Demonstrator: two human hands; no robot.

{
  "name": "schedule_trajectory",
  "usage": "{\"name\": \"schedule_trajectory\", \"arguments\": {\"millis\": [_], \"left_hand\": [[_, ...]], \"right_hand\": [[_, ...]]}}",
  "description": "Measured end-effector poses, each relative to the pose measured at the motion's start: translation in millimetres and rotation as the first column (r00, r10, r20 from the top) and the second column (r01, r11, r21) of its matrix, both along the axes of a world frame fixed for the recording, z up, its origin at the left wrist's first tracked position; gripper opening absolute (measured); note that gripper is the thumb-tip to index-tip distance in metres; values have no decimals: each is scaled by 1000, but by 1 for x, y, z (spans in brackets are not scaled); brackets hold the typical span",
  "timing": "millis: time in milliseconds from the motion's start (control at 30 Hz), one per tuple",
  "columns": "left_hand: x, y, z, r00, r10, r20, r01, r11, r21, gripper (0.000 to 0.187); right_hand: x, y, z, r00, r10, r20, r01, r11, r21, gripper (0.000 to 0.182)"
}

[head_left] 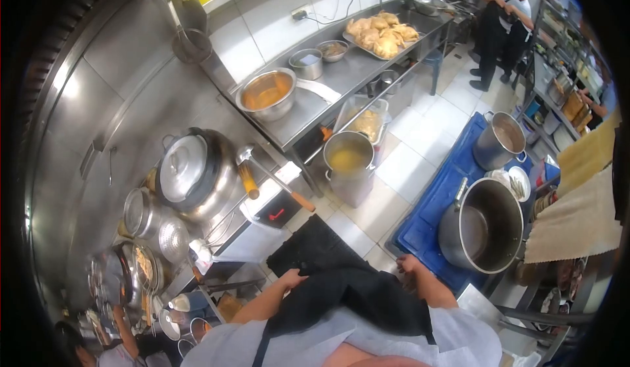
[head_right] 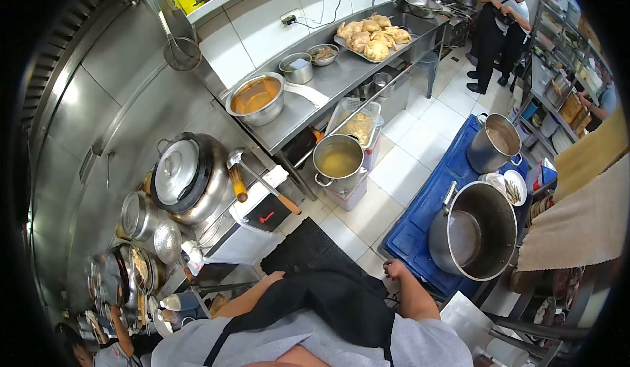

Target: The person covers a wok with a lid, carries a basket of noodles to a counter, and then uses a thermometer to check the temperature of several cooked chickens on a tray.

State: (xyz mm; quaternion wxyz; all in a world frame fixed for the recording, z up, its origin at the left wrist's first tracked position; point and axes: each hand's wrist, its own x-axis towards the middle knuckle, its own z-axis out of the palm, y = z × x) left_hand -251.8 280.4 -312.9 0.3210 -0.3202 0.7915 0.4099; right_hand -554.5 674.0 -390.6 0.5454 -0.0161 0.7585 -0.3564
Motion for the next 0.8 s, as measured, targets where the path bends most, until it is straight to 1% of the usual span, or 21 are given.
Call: {"name": "schedule_trajectory", "arguments": {"millis": [67, 100, 133, 167, 200, 233, 267, 300, 333, 367, 433, 467, 500, 533, 567, 600, 667, 700, 733, 767, 800], "left_hand": [[-42, 16, 101, 952, 292, -97, -285, 955, 77, 54], [-42, -3, 59, 839, 518, -167, -492, 853, 175, 53], [-42, -20, 18, 669, 714, -207, -657, 698, 286, 52], [-55, -25, 52, 690, 675, -261, -590, 734, 337, 52], [-85, -34, 103, 705, 635, -317, -517, 765, 383, 52], [-102, -44, 116, 610, 643, -463, -516, 766, 382, 50], [-116, -52, 128, 498, 631, -595, -516, 767, 382, 48], [-131, -44, 178, 532, 661, -530, -481, 751, 453, 45], [-142, -30, 225, 566, 682, -463, -446, 726, 523, 43], [-150, -25, 227, 564, 684, -463, -449, 724, 523, 43], [-160, -12, 229, 676, 507, -535, -295, 851, 434, 36], [-162, -2, 229, 742, 390, -546, -219, 910, 352, 36], [-163, 11, 228, 760, 350, -548, -154, 916, 370, 35], [-162, 22, 226, 776, 305, -551, -87, 918, 386, 34], [-160, 31, 222, 780, 298, -551, -106, 929, 354, 34], [-156, 37, 218, 783, 292, -549, -123, 938, 323, 34], [-145, 30, 201, 818, 230, -528, -88, 956, 281, 36], [-136, 26, 193, 818, 216, -533, -94, 964, 247, 39], [-126, 22, 186, 818, 205, -537, -103, 971, 214, 41], [-112, 15, 177, 832, 136, -538, -105, 991, 89, 41], [-92, 3, 152, 843, 191, -503, -156, 982, 110, 42]], "right_hand": [[-17, 1, -41, 985, -147, 88, 154, 984, -89, 20], [-23, -3, -31, 986, -140, 86, 148, 985, -91, 20], [-32, -9, -21, 979, -161, 128, 175, 978, -112, 19], [-40, -20, 4, 969, -179, 173, 203, 971, -130, 19], [-49, -35, 30, 995, -52, 88, 64, 989, -135, 21], [-59, -54, 52, 997, 76, 2, -75, 989, -130, 25], [-66, -72, 49, 997, 70, -24, -74, 968, -238, 32], [-73, -94, 48, 997, 60, -49, -73, 936, -345, 39], [-69, -122, 110, 983, 141, -119, -174, 924, -341, 53], [-70, -147, 135, 970, 196, -144, -238, 886, -398, 63], [-58, -197, 173, 909, 324, -262, -415, 758, -503, 70], [-47, -219, 189, 859, 397, -325, -513, 676, -529, 63], [-34, -238, 203, 800, 457, -390, -600, 585, -546, 56], [-21, -253, 211, 653, 582, -485, -758, 496, -425, 45], [-10, -267, 216, 478, 682, -553, -878, 385, -284, 36], [2, -280, 205, 114, 760, -640, -986, 166, 21, 26], [20, -285, 148, 50, 594, -803, -990, 134, 38, 32], [21, -276, 151, 57, 596, -801, -990, 138, 32, 32], [20, -258, 153, 346, 575, -742, -925, 340, -168, 39], [16, -239, 154, 605, 496, -623, -780, 525, -340, 46], [3, -225, 119, 620, 498, -606, -762, 568, -312, 62]]}}
